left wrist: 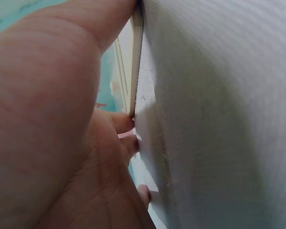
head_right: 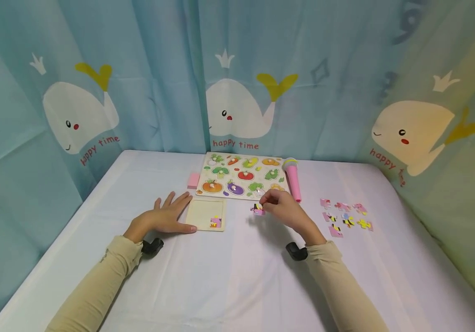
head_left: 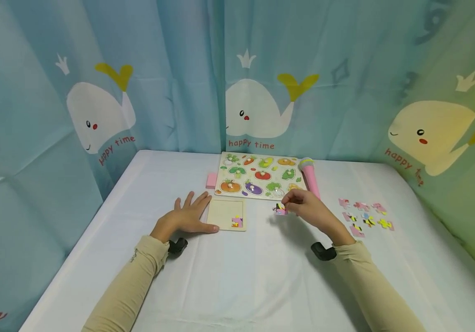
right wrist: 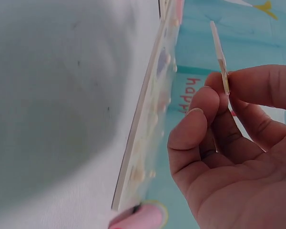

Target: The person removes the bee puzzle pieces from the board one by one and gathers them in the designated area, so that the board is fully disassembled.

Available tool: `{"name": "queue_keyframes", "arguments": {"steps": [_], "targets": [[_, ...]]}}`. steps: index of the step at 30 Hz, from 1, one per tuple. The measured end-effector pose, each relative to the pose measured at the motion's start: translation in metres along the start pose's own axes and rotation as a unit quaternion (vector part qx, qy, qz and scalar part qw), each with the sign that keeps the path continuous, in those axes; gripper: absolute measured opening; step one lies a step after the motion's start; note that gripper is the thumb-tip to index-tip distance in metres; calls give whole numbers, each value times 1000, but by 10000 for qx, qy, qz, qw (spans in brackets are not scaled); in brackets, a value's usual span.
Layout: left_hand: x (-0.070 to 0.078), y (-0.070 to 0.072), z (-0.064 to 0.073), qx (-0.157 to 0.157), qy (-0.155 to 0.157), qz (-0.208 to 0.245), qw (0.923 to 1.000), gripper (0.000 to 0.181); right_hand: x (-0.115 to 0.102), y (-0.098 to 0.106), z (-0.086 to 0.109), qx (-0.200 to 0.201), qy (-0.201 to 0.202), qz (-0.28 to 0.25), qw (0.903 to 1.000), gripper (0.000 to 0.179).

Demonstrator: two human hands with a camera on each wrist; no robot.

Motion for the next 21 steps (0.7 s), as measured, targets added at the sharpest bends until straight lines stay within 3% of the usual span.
{"name": "queue_keyframes", "arguments": {"steps": [15, 21], "targets": [[0, 0, 2, -1, 17, 59, 10000, 114, 13, 34, 18, 412, -82, 128, 9990, 17], [-5, -4, -4, -22, 47, 95, 9999, 117, 14, 46, 21, 504, -106, 18, 9987, 19]]}}
Point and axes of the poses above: each hand's wrist, its own z-axis away from the middle knuckle, its own y-axis out of the back of the hand, x = y × z, the point moved 1 cm from there along -z, towards the middle knuckle, and after that the axes turned 8 degrees about x, right-handed, at the moved point
